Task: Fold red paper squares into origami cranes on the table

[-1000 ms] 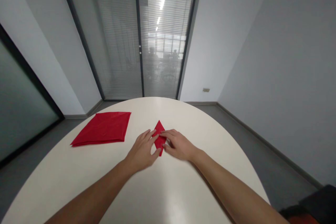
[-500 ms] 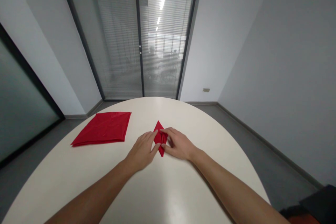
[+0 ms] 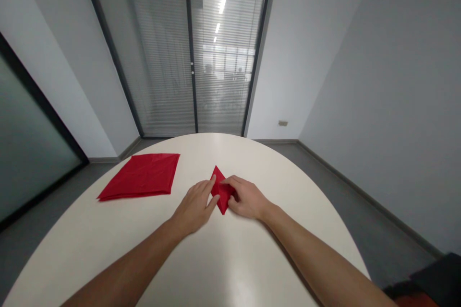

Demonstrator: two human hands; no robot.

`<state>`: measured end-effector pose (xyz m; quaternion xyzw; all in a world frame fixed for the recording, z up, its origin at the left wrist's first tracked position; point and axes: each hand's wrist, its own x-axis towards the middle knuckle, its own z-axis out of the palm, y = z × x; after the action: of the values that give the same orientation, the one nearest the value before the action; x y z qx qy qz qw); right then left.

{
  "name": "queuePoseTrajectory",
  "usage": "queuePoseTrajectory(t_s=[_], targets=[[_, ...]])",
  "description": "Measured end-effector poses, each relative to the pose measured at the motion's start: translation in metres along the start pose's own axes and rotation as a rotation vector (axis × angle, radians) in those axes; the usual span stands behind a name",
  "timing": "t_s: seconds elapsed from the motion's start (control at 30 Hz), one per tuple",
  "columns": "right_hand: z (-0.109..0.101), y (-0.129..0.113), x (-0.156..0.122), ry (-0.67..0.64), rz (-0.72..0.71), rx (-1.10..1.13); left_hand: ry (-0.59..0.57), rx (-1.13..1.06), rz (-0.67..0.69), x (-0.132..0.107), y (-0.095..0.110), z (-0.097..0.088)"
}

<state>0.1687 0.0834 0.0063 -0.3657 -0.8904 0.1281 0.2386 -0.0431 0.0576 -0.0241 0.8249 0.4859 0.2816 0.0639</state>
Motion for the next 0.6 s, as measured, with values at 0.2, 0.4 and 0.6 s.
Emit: queuePoseTrajectory(t_s=[0.2,0.4,0.6], targets=[[-0.0013,-0.0010,0.0000,-0.004,0.046,-0.029,-0.007,-0.020,-0.022,0.0003,0.0003,-0.0006],[-0.0018,-0.0011,-0.0007,0.020,0.119,-0.037,-0.001,-0.098,-0.064,0.0014,-0.0028,0.0008],[-0.0013,-0.0017,-0.0008,0.015,0.160,-0.044,0.042,-0.205,-0.148,0.0019,-0.0045,0.0012]])
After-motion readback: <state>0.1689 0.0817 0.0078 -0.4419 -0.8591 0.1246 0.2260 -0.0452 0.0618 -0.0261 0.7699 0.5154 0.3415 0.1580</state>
